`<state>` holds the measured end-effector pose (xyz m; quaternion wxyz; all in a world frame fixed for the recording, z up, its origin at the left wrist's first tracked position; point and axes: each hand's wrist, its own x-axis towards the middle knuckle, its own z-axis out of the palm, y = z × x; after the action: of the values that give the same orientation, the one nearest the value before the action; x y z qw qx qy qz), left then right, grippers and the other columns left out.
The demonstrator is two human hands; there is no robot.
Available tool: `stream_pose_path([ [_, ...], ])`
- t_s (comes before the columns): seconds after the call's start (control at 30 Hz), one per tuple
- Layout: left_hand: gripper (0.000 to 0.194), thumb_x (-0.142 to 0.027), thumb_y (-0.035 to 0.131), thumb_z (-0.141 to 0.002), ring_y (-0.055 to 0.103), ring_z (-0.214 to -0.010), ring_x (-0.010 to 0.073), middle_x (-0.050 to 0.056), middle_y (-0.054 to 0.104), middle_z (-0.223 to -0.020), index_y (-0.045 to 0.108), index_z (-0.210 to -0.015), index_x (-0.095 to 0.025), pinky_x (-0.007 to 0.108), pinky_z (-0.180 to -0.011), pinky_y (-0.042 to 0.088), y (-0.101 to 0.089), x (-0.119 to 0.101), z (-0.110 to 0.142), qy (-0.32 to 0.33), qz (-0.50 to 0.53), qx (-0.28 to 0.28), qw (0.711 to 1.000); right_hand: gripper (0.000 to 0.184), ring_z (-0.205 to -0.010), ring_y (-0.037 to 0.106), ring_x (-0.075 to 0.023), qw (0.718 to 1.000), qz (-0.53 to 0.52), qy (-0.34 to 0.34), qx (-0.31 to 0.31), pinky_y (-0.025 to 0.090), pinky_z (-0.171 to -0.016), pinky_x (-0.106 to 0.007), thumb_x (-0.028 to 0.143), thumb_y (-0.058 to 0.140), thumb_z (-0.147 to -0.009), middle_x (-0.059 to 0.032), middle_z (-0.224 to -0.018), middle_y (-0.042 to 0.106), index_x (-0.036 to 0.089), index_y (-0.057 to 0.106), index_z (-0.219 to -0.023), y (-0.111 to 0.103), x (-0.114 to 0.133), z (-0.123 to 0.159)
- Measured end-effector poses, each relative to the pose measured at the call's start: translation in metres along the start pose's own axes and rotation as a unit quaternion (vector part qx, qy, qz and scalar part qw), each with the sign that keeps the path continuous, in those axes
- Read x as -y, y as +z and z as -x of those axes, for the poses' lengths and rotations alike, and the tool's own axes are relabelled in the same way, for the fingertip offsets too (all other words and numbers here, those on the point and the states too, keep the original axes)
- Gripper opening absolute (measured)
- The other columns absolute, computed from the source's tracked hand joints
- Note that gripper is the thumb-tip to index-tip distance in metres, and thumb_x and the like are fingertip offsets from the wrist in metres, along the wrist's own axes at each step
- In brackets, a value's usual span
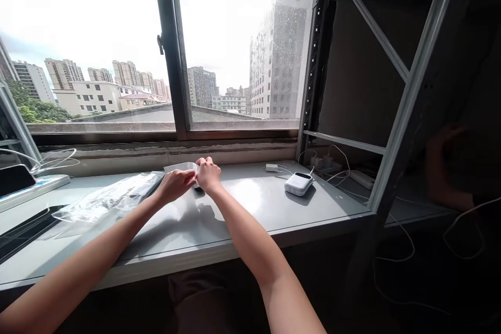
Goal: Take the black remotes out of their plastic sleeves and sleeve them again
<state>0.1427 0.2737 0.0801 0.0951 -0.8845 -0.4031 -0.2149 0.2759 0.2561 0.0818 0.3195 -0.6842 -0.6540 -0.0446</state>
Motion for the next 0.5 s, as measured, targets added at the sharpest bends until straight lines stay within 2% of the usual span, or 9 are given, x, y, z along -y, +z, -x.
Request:
stream_pose_path([
  [0.1, 0.027, -0.032, 0.045, -0.090, 0.064, -0.066, 0.0219, 0.006, 0.063, -0.065, 0.057, -0.069, -0.019, 0.027, -0.061, 0.035, 0.0008, 0.0005, -0.0008, -0.002, 0.016, -0.010, 1.000, 0.036, -0.095, 0.066, -0.0221, 1.000, 0.001, 0.003, -0.007, 0.049, -0.077, -0.030, 0.013, 0.052, -0.089, -0.0066, -0.123, 0.058, 0.023, 0.057, -0.123, 0.0036, -0.0008, 0.0001],
  [0.27, 0.026, -0.031, 0.044, -0.091, 0.064, -0.067, 0.0218, 0.006, 0.064, -0.067, 0.059, -0.074, -0.019, 0.026, -0.062, 0.035, 0.0028, 0.0032, -0.0008, -0.030, 0.023, -0.039, 0.999, 0.044, -0.097, 0.064, -0.0221, 0.998, -0.051, -0.024, -0.008, 0.050, -0.078, -0.031, 0.011, 0.051, -0.089, -0.0059, -0.121, 0.057, 0.025, 0.050, -0.131, 0.0054, 0.0001, -0.0009],
  [0.4, 0.024, -0.028, 0.044, -0.089, 0.061, -0.064, 0.0204, 0.005, 0.060, -0.063, 0.057, -0.072, -0.019, 0.027, -0.062, 0.034, 0.0023, 0.0001, 0.0012, 0.017, 0.040, -0.023, 0.999, 0.051, -0.095, 0.062, -0.0198, 0.996, -0.087, -0.025, -0.004, 0.050, -0.079, -0.029, 0.002, 0.052, -0.083, -0.0054, -0.114, 0.059, 0.021, 0.049, -0.130, 0.0062, -0.0035, -0.0014],
  [0.5, 0.026, -0.031, 0.046, -0.086, 0.057, -0.060, 0.0182, 0.003, 0.057, -0.059, 0.054, -0.065, -0.019, 0.027, -0.061, 0.033, 0.0045, -0.0009, 0.0015, 0.041, 0.080, -0.027, 0.996, 0.051, -0.093, 0.061, -0.0190, 0.994, -0.102, -0.016, -0.024, 0.050, -0.079, -0.029, -0.002, 0.049, -0.079, -0.0060, -0.111, 0.059, 0.019, 0.051, -0.126, 0.0091, -0.0073, -0.0026],
])
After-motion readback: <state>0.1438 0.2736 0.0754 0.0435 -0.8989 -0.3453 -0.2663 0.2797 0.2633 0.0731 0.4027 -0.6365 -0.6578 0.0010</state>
